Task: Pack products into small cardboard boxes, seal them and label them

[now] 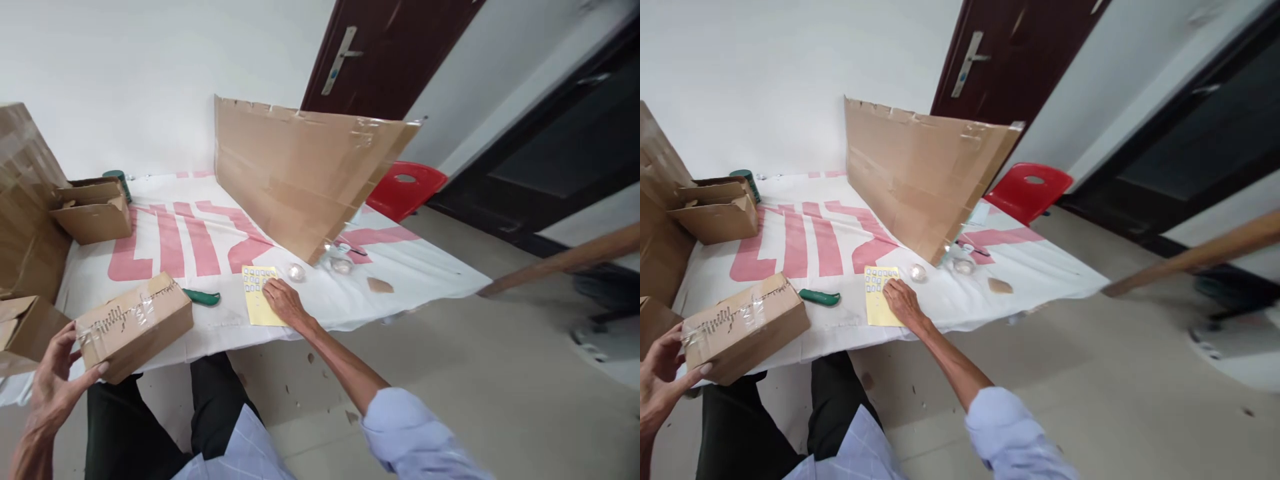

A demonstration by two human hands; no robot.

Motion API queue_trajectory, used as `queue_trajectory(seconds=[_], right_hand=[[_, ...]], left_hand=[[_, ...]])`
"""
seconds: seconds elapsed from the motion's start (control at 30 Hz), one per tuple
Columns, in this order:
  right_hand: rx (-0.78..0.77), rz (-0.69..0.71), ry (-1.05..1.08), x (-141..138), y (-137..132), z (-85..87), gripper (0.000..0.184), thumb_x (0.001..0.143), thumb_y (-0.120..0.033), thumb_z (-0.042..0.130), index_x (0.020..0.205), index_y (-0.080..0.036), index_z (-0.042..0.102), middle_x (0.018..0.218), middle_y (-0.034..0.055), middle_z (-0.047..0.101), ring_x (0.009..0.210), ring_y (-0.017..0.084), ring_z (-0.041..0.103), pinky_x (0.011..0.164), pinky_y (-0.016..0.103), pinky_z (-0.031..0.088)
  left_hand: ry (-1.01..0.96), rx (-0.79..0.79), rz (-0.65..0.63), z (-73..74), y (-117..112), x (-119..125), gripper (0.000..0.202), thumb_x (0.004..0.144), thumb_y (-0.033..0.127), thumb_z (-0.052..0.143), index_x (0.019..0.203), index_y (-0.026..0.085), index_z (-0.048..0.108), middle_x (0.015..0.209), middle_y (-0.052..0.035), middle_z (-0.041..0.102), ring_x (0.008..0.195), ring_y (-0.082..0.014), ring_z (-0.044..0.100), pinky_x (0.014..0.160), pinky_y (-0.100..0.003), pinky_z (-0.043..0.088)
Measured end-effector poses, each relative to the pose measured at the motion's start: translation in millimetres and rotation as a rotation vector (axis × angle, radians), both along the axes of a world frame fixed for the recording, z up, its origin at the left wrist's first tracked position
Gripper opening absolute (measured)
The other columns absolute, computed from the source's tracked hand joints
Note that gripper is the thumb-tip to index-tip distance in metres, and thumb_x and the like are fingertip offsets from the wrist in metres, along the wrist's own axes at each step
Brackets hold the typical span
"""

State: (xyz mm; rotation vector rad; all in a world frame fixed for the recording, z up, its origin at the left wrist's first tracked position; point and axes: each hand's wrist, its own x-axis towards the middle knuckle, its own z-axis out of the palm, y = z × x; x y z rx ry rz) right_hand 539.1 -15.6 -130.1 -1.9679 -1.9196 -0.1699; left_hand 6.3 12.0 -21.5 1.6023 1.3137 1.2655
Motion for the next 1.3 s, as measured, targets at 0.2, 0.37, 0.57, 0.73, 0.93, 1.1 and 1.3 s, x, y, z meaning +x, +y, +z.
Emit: queue_trajectory(seconds=[0.2, 0.37, 0.57, 0.73, 0.93, 1.1, 1.3], right_hand=[[-0.063, 0.002, -0.036, -3.0, -2.3, 10.7, 0.025, 0.105, -0.018, 0.051, 0.094, -0.020, 0.073, 0.099, 0.0095, 0.075, 0.094, 0.023, 0.065, 0.081, 0.031, 0.044], [-0.029, 0.056, 0.006, -50.3, 17.6, 30.6, 0.023, 0.107, -0.023, 0.051, 0.114, -0.020, 0.073, 0.118, 0.0117, 0.074, 0.111, 0.025, 0.066, 0.090, 0.032, 0.047], [-0.120, 0.269, 0.021, -134.4, 44.2, 29.2, 0.023, 0.106, -0.038, 0.059, 0.122, -0.023, 0.068, 0.127, 0.0130, 0.068, 0.116, 0.029, 0.062, 0.096, 0.039, 0.047], [-0.172, 0.250, -0.025, -158.2, 56.6, 12.4, 0.010, 0.102, -0.027, 0.062, 0.110, -0.021, 0.065, 0.118, 0.0125, 0.066, 0.110, 0.029, 0.061, 0.090, 0.038, 0.044], [0.053, 0.127, 0.276, -138.2, 66.0, 51.1, 0.027, 0.105, -0.033, 0.042, 0.105, -0.022, 0.067, 0.099, 0.0096, 0.068, 0.089, 0.026, 0.063, 0.075, 0.034, 0.046], [0.151, 0.406, 0.673, -156.4, 60.3, 137.8, 0.039, 0.106, -0.050, 0.047, 0.109, -0.021, 0.073, 0.088, 0.0039, 0.072, 0.080, 0.022, 0.065, 0.072, 0.032, 0.050], [-0.073, 0.860, 0.599, -219.8, 51.1, 189.8, 0.031, 0.103, -0.043, 0.059, 0.097, -0.021, 0.079, 0.091, 0.0048, 0.080, 0.082, 0.020, 0.071, 0.075, 0.030, 0.049]], left_hand=[[0.044, -0.025, -0.023, -4.1, -2.8, -6.8, 0.079, 0.055, 0.056, 0.101, 0.118, 0.024, 0.067, 0.162, -0.0170, 0.050, 0.154, -0.0471, 0.044, 0.113, -0.059, 0.056], [0.061, 0.000, -0.052, -4.5, -4.4, -8.0, 0.077, 0.059, 0.056, 0.100, 0.122, 0.024, 0.068, 0.162, -0.0180, 0.048, 0.155, -0.0468, 0.042, 0.114, -0.061, 0.054], [0.083, 0.003, -0.114, -1.2, -8.5, -7.2, 0.072, 0.065, 0.057, 0.098, 0.122, 0.023, 0.070, 0.167, -0.0195, 0.043, 0.157, -0.0462, 0.040, 0.114, -0.057, 0.055], [0.091, -0.014, -0.129, -4.6, -10.3, -11.3, 0.071, 0.066, 0.059, 0.097, 0.122, 0.024, 0.069, 0.167, -0.0194, 0.043, 0.155, -0.0453, 0.044, 0.114, -0.057, 0.054], [0.101, -0.031, -0.119, -8.0, -15.0, -10.6, 0.071, 0.069, 0.061, 0.094, 0.124, 0.025, 0.069, 0.166, -0.0195, 0.042, 0.156, -0.0442, 0.041, 0.116, -0.057, 0.051], [0.068, -0.036, -0.132, -10.8, -19.0, -5.3, 0.076, 0.069, 0.057, 0.094, 0.133, 0.026, 0.068, 0.165, -0.0185, 0.040, 0.158, -0.0435, 0.037, 0.117, -0.056, 0.050], [0.088, -0.016, -0.132, -14.7, -20.3, -5.0, 0.079, 0.069, 0.056, 0.094, 0.139, 0.029, 0.067, 0.164, -0.0160, 0.042, 0.156, -0.0429, 0.039, 0.116, -0.056, 0.050]])
